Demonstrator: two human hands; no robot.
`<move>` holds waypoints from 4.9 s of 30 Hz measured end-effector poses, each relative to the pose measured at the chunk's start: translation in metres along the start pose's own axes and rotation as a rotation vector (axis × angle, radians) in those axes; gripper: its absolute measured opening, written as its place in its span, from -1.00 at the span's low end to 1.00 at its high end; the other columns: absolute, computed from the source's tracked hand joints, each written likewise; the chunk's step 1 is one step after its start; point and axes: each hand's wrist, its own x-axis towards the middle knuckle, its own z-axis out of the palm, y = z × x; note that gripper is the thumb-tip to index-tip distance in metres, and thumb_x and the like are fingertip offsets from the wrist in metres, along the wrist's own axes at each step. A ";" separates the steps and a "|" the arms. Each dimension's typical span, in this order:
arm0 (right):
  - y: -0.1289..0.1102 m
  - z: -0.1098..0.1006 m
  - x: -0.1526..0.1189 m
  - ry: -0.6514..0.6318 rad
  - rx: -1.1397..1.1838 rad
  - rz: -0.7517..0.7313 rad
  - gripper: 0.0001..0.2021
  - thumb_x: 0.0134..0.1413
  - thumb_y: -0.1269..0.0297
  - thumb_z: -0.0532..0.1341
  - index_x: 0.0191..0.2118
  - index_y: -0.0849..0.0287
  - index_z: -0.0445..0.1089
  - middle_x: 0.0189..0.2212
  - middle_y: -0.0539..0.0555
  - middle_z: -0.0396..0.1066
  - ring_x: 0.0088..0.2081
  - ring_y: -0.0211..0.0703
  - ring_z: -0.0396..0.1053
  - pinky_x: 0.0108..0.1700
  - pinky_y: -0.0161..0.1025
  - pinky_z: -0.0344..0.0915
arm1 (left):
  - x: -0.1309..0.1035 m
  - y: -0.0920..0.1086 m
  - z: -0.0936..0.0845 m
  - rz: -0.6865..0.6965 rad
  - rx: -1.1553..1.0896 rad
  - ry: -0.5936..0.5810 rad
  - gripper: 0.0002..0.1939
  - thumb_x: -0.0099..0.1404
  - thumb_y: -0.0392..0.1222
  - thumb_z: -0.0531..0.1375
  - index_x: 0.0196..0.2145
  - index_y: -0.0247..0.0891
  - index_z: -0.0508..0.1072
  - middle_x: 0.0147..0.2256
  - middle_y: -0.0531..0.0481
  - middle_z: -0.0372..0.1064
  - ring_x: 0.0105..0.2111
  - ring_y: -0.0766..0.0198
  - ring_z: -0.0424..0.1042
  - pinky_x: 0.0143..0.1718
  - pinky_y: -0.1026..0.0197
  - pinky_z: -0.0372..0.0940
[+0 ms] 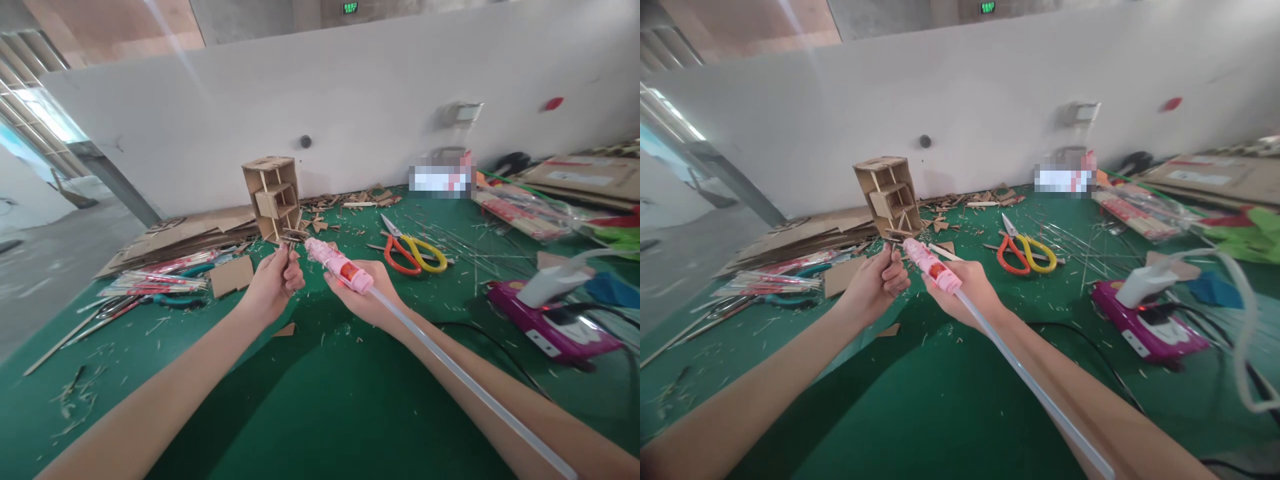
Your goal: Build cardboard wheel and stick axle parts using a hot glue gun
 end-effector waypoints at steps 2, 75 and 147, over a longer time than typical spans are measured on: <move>0.001 0.000 0.000 0.003 -0.001 0.001 -0.60 0.05 0.24 0.15 -0.66 0.13 -0.06 -0.71 -0.11 -0.05 -0.65 -0.38 -0.05 -0.60 -0.32 -0.06 | -0.001 0.001 0.000 -0.031 -0.045 -0.020 -0.69 0.33 -0.02 0.10 -0.46 -0.31 0.29 -0.72 0.24 -0.06 -0.75 0.52 -0.03 -0.63 0.39 0.04; 0.005 0.002 -0.003 -0.014 0.141 0.228 -0.71 0.02 0.12 0.21 -0.58 0.17 0.24 -0.74 -0.09 0.11 -0.62 -0.30 0.22 -0.58 -0.36 0.18 | 0.001 0.005 0.007 -0.069 -0.157 0.065 -0.73 0.38 -0.24 0.04 -0.48 -0.37 0.30 -0.61 0.18 -0.07 -0.71 0.55 -0.07 -0.76 0.46 -0.08; 0.005 -0.007 0.000 -0.121 0.212 0.200 -0.79 0.02 0.16 0.22 -0.47 0.19 0.36 -0.70 -0.11 0.11 -0.62 -0.35 0.13 -0.54 -0.35 0.14 | 0.001 0.011 -0.009 -0.157 -0.072 -0.195 -0.56 0.31 0.07 0.07 -0.59 -0.26 0.13 -0.73 0.20 -0.03 -0.80 0.52 -0.11 -0.83 0.42 -0.14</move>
